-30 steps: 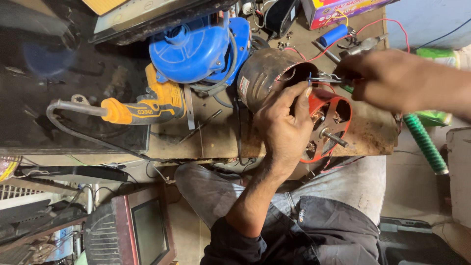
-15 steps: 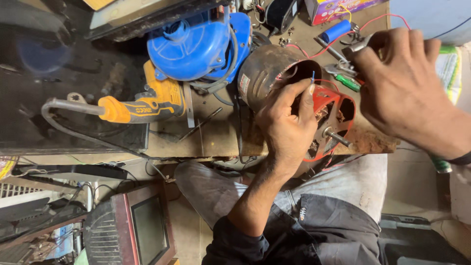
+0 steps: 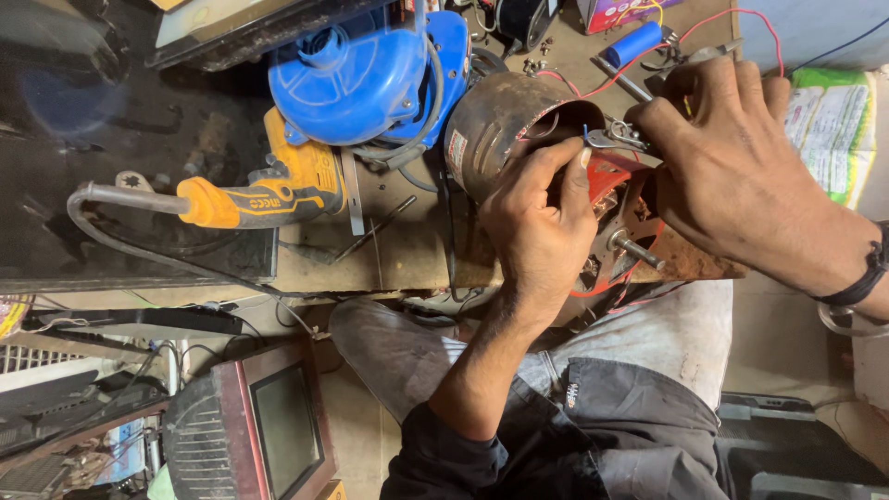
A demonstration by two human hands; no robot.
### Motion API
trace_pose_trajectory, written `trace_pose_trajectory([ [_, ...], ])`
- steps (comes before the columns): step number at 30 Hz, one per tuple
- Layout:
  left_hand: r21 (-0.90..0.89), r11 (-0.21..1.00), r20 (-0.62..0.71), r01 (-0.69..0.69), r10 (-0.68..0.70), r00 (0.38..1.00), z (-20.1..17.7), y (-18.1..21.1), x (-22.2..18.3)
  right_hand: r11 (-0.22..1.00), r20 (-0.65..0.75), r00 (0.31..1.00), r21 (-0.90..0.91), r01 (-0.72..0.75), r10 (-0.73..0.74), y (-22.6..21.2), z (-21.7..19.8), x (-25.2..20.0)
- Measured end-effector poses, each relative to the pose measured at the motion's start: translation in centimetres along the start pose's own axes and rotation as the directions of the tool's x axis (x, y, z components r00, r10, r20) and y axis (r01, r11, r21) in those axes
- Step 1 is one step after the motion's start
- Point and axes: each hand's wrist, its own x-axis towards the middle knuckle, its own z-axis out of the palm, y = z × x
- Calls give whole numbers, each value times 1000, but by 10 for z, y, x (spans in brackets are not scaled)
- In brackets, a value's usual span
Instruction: The person is repairing an electric motor. They connect wires to the motor's internal components, use a soldering iron to secure connections, and reassemble the motor housing.
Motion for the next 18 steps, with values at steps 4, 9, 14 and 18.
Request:
trace_pose_trajectory([
  [4,12,1000,-1,-2,2,1000,1,-1,0,999,-26,1000,-40,10,-11,0,1,1],
  [9,21,1000,-2,-9,9,1000,1,-3,-1,979,-41,998,-198,42,-51,-2,-3,4],
  [14,43,999,15,-30,29,999,2,-6,0,999,-12,999,-34,39,-40,-2,-2,10],
  [18,39,999,17,-19,19,1000,2,-5,-1,999,89,995,4,47,-47,-1,0,13],
])
